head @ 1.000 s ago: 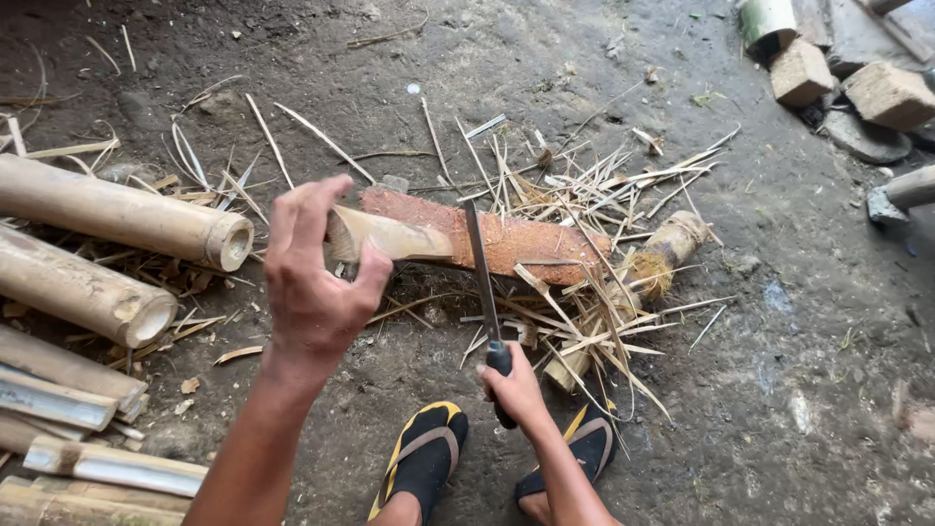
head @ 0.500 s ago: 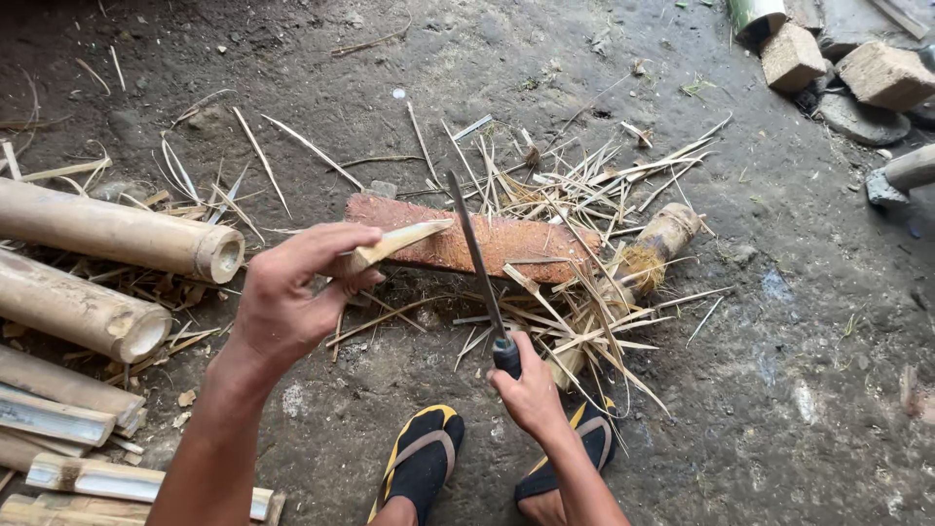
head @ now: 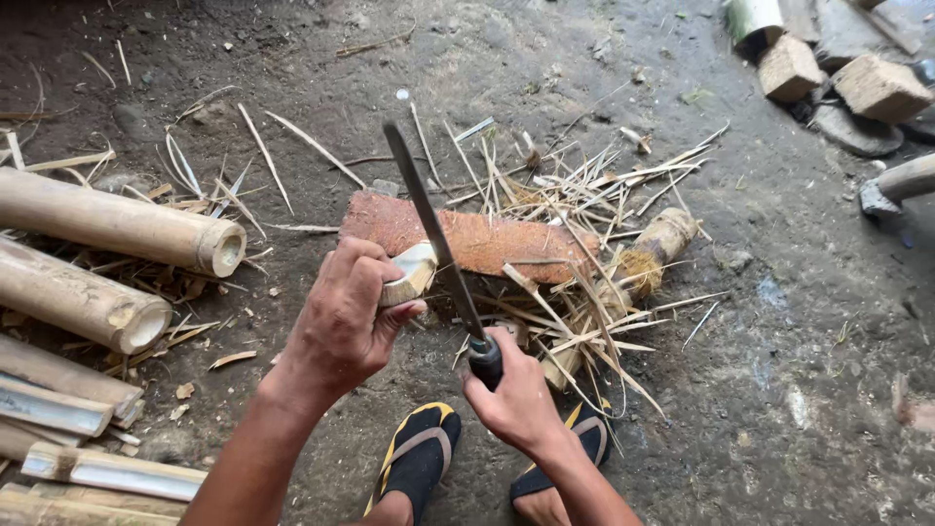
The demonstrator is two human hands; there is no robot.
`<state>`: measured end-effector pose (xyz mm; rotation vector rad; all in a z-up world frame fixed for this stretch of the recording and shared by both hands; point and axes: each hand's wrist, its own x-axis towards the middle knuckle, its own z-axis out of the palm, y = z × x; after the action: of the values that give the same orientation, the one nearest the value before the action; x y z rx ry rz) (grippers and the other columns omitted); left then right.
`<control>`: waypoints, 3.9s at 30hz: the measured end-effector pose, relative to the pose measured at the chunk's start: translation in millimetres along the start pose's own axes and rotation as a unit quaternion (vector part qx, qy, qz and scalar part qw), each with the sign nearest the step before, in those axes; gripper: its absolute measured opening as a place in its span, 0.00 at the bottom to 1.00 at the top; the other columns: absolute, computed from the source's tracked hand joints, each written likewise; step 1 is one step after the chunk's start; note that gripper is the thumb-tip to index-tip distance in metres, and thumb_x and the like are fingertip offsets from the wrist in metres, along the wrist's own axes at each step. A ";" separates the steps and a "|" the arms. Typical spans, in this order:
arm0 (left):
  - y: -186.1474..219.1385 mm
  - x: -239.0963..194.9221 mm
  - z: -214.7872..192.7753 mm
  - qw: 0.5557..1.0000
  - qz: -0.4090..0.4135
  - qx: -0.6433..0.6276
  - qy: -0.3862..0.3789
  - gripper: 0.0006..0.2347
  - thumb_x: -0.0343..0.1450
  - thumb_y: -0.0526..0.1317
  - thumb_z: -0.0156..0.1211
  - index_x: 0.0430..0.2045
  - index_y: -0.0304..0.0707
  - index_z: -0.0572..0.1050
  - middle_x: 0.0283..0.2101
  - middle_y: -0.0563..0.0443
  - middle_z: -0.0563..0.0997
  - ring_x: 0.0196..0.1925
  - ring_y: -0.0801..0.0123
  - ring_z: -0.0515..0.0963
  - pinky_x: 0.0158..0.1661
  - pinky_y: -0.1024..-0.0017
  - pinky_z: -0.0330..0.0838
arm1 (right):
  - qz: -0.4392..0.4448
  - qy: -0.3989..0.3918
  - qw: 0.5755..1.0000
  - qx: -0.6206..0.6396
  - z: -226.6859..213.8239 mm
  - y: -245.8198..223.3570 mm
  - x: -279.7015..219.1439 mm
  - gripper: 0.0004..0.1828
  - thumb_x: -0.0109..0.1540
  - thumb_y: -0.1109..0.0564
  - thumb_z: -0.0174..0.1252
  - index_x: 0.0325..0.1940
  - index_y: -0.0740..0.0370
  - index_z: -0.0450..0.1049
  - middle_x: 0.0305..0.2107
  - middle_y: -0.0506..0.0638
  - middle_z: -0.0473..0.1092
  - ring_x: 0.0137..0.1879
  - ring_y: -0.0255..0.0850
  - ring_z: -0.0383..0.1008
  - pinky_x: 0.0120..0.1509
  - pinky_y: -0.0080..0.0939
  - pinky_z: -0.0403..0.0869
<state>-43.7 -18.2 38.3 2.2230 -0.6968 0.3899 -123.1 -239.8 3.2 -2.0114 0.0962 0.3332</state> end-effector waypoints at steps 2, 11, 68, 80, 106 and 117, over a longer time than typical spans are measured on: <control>0.1 -0.6 2.4 1.000 0.004 -0.014 0.000 0.14 0.71 0.42 0.65 0.41 0.35 0.66 0.42 0.42 0.70 0.44 0.53 0.74 0.46 0.57 0.70 | -0.027 0.024 0.999 0.008 1.2 0.5 -3.8 0.18 0.56 0.55 0.64 0.46 0.61 0.70 0.19 0.56 0.70 0.25 0.45 0.73 0.33 0.45 0.73; -2.0 1.8 -5.5 0.999 0.024 -0.013 0.020 0.14 0.68 0.38 0.69 0.39 0.35 0.67 0.43 0.42 0.71 0.44 0.51 0.72 0.45 0.56 0.68 | 0.019 0.018 0.999 -0.034 11.2 7.3 10.7 0.13 0.57 0.57 0.63 0.43 0.62 0.71 0.22 0.56 0.74 0.29 0.44 0.77 0.37 0.44 0.75; -26.7 16.1 3.0 0.993 0.094 -0.054 0.040 0.12 0.73 0.42 0.65 0.32 0.35 0.68 0.35 0.47 0.72 0.39 0.59 0.75 0.40 0.62 0.74 | 0.089 -0.046 0.990 0.103 43.1 132.7 70.1 0.18 0.55 0.56 0.64 0.46 0.61 0.70 0.24 0.51 0.70 0.26 0.41 0.71 0.30 0.44 0.71; -42.6 42.5 8.9 0.986 0.125 -0.050 0.094 0.09 0.75 0.39 0.63 0.38 0.32 0.70 0.38 0.46 0.75 0.42 0.59 0.77 0.43 0.63 0.76 | 0.063 -0.017 0.997 -0.030 30.3 71.1 84.4 0.20 0.56 0.55 0.65 0.47 0.60 0.66 0.27 0.54 0.75 0.33 0.49 0.78 0.41 0.47 0.75; -35.6 14.5 -1.5 0.996 0.053 -0.005 0.073 0.19 0.77 0.53 0.56 0.27 0.32 0.73 0.34 0.43 0.76 0.36 0.58 0.77 0.37 0.63 0.73 | -0.017 0.008 1.000 -0.014 16.6 -13.9 26.1 0.13 0.57 0.57 0.61 0.43 0.61 0.68 0.23 0.62 0.73 0.33 0.59 0.80 0.38 0.49 0.75; -66.0 18.6 5.5 0.995 0.056 0.036 0.072 0.22 0.79 0.54 0.50 0.19 0.35 0.71 0.27 0.48 0.74 0.32 0.63 0.75 0.30 0.67 0.70 | -0.054 0.043 0.997 -0.022 39.2 34.1 49.1 0.14 0.56 0.58 0.57 0.45 0.60 0.67 0.25 0.62 0.74 0.33 0.58 0.81 0.38 0.51 0.76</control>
<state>10.6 8.1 5.3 2.2032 -0.7416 0.6353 -90.8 -216.5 -56.2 -2.0661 0.0336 0.1804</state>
